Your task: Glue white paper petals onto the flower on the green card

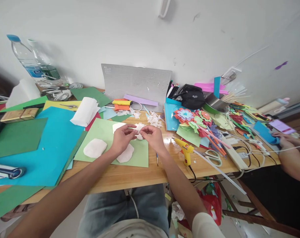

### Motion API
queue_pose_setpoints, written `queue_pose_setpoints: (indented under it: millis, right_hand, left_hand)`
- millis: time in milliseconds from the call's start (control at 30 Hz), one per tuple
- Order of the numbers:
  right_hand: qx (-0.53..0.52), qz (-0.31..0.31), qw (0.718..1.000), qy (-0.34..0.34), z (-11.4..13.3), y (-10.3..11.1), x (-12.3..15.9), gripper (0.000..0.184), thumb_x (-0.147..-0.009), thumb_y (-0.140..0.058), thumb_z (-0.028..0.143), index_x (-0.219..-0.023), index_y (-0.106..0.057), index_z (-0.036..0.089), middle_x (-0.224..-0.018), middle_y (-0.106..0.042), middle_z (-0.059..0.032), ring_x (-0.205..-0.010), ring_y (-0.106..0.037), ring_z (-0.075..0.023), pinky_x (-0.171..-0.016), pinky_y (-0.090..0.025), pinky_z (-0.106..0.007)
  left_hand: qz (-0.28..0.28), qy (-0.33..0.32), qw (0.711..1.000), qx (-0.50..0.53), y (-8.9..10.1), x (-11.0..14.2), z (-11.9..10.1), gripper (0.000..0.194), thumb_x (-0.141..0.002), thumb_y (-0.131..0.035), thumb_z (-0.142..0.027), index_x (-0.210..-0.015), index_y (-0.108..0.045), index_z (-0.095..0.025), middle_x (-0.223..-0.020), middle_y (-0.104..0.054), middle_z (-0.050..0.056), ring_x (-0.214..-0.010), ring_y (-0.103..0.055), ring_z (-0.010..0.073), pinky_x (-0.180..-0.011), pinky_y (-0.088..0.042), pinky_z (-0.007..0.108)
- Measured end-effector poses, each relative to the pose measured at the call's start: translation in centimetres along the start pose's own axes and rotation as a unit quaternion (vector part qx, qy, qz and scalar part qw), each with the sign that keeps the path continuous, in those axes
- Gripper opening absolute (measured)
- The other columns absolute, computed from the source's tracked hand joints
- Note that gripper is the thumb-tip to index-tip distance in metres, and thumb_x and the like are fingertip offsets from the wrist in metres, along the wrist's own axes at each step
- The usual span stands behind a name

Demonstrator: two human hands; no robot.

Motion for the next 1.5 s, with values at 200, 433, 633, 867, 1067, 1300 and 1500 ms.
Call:
queue_pose_setpoints:
  millis: [200,433,633,867,1067,1300,1500]
  right_hand:
    - [-0.053,0.017,0.998,-0.043,0.3,0.2,0.0,0.020,-0.074,-0.066,0.037,-0.084,-0.069,0.020,-0.075,-0.066,-0.0018,-0.067,-0.062,-0.0151,-0.057,-0.054,-0.026]
    - [0.007,0.048,0.999,0.010,0.6,0.0,0.0,0.014,-0.075,-0.066,0.033,-0.079,-0.073,0.021,-0.079,-0.072,-0.0036,-0.071,-0.065,-0.0166,-0.066,-0.054,-0.028]
    - [-0.039,0.002,0.999,-0.013,0.4,-0.2,0.0,0.012,-0.073,-0.067,0.031,-0.077,-0.070,0.020,-0.077,-0.070,-0.0026,-0.068,-0.063,-0.0153,-0.064,-0.053,-0.027]
    - [-0.151,-0.011,0.985,-0.084,0.1,-0.8,0.3,0.017,-0.068,-0.072,0.033,-0.078,-0.069,0.020,-0.075,-0.067,-0.0012,-0.067,-0.062,-0.0144,-0.059,-0.054,-0.026]
    - [-0.078,0.015,0.996,-0.049,0.2,-0.1,0.1,0.022,-0.069,-0.072,0.031,-0.088,-0.073,0.020,-0.082,-0.070,-0.0025,-0.070,-0.062,-0.0144,-0.062,-0.053,-0.026]
    - [-0.132,0.027,0.988,-0.072,0.2,-0.4,0.1,0.017,-0.070,-0.070,0.032,-0.083,-0.073,0.021,-0.080,-0.069,-0.0011,-0.071,-0.062,-0.0147,-0.062,-0.054,-0.026]
    - [-0.224,0.048,0.968,-0.105,0.4,-0.5,0.2,0.011,-0.067,-0.070,0.028,-0.075,-0.069,0.020,-0.072,-0.063,0.0017,-0.068,-0.060,-0.0126,-0.061,-0.054,-0.025]
  left_hand:
    - [0.001,0.004,1.000,-0.007,0.1,0.0,-0.1,0.037,-0.068,-0.077,-0.040,-0.095,-0.064,-0.018,-0.080,-0.072,0.005,-0.077,-0.069,0.0196,-0.077,-0.058,0.038]
    - [0.041,-0.036,0.997,-0.053,-0.1,0.1,0.0,0.035,-0.074,-0.072,-0.041,-0.099,-0.058,-0.021,-0.078,-0.070,0.003,-0.080,-0.069,0.0196,-0.075,-0.059,0.036]
    - [0.059,0.016,0.998,0.012,-0.2,0.2,-0.3,0.045,-0.070,-0.076,-0.035,-0.107,-0.056,-0.019,-0.083,-0.071,0.004,-0.082,-0.069,0.0194,-0.081,-0.058,0.039]
    - [0.047,0.059,0.995,0.063,0.0,-0.3,0.1,0.035,-0.063,-0.082,-0.035,-0.085,-0.063,-0.015,-0.080,-0.070,0.005,-0.079,-0.069,0.0191,-0.084,-0.056,0.041]
    - [0.063,0.044,0.997,0.021,0.1,-0.2,0.3,0.028,-0.068,-0.077,-0.036,-0.082,-0.064,-0.016,-0.079,-0.068,0.004,-0.078,-0.067,0.0176,-0.077,-0.057,0.036]
    - [0.073,0.027,0.997,0.029,0.0,-0.1,0.1,0.024,-0.071,-0.074,-0.034,-0.085,-0.063,-0.017,-0.079,-0.066,0.001,-0.076,-0.064,0.0154,-0.075,-0.058,0.035]
    - [0.070,0.002,0.997,0.016,-0.2,0.1,-0.3,0.023,-0.072,-0.073,-0.035,-0.082,-0.066,-0.016,-0.080,-0.066,0.003,-0.079,-0.064,0.0165,-0.074,-0.059,0.035]
Point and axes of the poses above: each hand's wrist, its own x-axis away from the middle knuckle, its own y-axis out of the back of the hand, z = x × y, the point moved 2 cm from there along -x, towards the middle knuckle
